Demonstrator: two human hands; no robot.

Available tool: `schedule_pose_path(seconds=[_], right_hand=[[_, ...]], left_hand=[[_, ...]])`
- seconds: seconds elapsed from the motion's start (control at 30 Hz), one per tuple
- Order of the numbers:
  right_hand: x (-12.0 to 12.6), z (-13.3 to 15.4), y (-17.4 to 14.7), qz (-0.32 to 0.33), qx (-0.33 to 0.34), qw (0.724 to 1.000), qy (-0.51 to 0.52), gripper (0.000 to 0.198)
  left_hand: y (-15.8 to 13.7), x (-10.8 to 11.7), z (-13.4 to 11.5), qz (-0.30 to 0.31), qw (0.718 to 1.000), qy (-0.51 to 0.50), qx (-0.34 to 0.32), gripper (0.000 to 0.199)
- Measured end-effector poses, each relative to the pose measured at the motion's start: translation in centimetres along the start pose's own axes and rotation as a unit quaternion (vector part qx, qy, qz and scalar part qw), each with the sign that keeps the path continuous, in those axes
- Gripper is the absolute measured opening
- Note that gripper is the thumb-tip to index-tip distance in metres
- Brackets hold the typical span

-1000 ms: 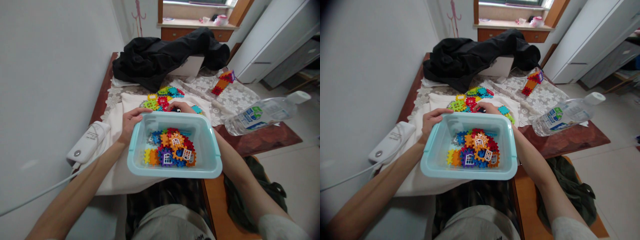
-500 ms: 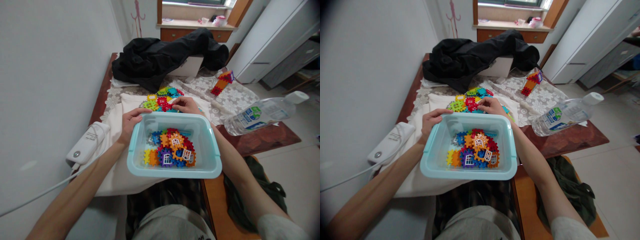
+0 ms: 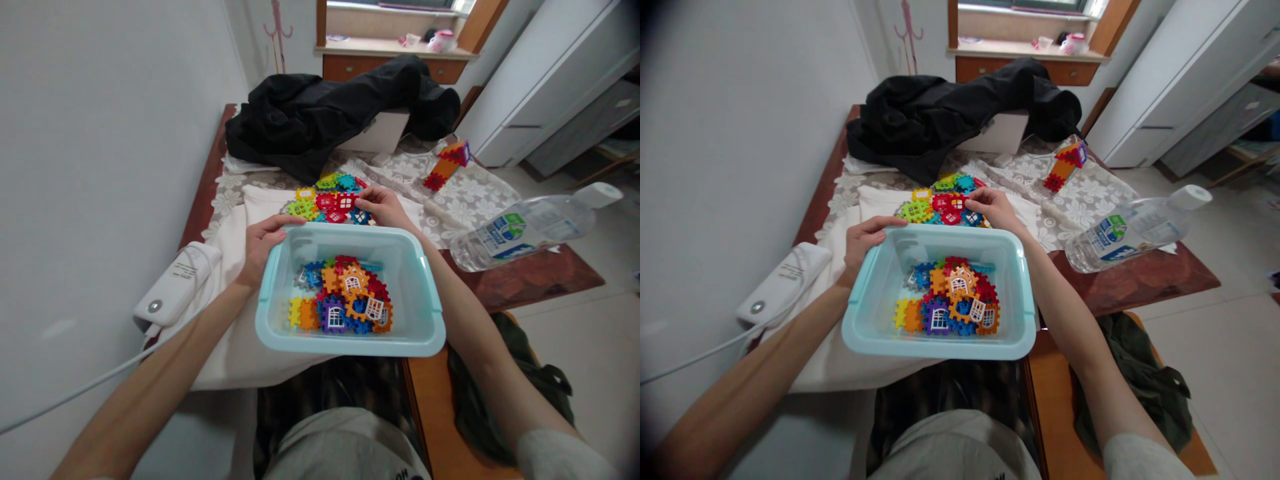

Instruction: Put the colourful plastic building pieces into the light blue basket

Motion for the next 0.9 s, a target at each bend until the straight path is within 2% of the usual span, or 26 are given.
schedule_pose_path(seconds=[0.1,0.23,0.5,0.57,0.6,0.63,0.7,0.73,0.77,0.8,0.9], right_hand=[[-0.1,0.3,-0.1,0.001,0.009,1.000,-0.018,0.049],[-0.1,0.9,-0.4,-0.031,0.042,0.998,-0.028,0.043],[-0.2,3.1,-1.2,-0.082,0.035,0.986,0.138,0.054],[-0.2,4.6,-2.0,-0.053,0.070,0.980,0.180,0.052],[-0.2,5.4,-2.5,-0.018,0.088,0.978,0.186,0.049],[-0.3,6.3,-3.0,0.035,0.101,0.978,0.178,0.045],[-0.7,7.5,-4.0,0.187,0.106,0.970,0.115,0.041],[-0.9,7.8,-4.3,0.250,0.103,0.959,0.083,0.045],[-1.0,7.9,-4.5,0.281,0.099,0.952,0.066,0.051],[-1.0,7.7,-4.4,0.277,0.095,0.954,0.065,0.058],[-0.5,5.8,-3.3,0.143,0.086,0.985,0.052,0.063]], left_hand=[[0.0,0.0,-0.1,-0.003,1.000,0.004,-0.004,0.031],[0.1,0.1,0.0,-0.001,1.000,0.009,-0.002,0.032],[0.1,0.0,0.1,-0.001,1.000,0.007,-0.006,0.034],[0.1,0.1,0.2,-0.003,1.000,0.005,-0.003,0.034],[0.2,0.2,0.3,-0.003,1.000,0.003,-0.001,0.034],[0.2,0.2,0.4,-0.002,1.000,0.003,0.001,0.033],[0.2,0.4,0.5,0.000,1.000,0.009,0.004,0.031],[0.2,0.4,0.5,0.000,1.000,0.010,0.005,0.031],[0.2,0.4,0.5,-0.001,1.000,0.010,0.006,0.031],[0.2,0.4,0.5,-0.001,1.000,0.007,0.006,0.031],[0.1,0.2,0.4,-0.002,1.000,-0.006,0.006,0.031]])
Point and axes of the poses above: each hand's wrist, its own y-axis towards the middle knuckle, its own x-axis out of the back of the hand, z = x × y, the point moved 2 cm from there along y, towards the middle knuckle, and after that the axes turned 2 degrees about -x, right-handed, at the moved point
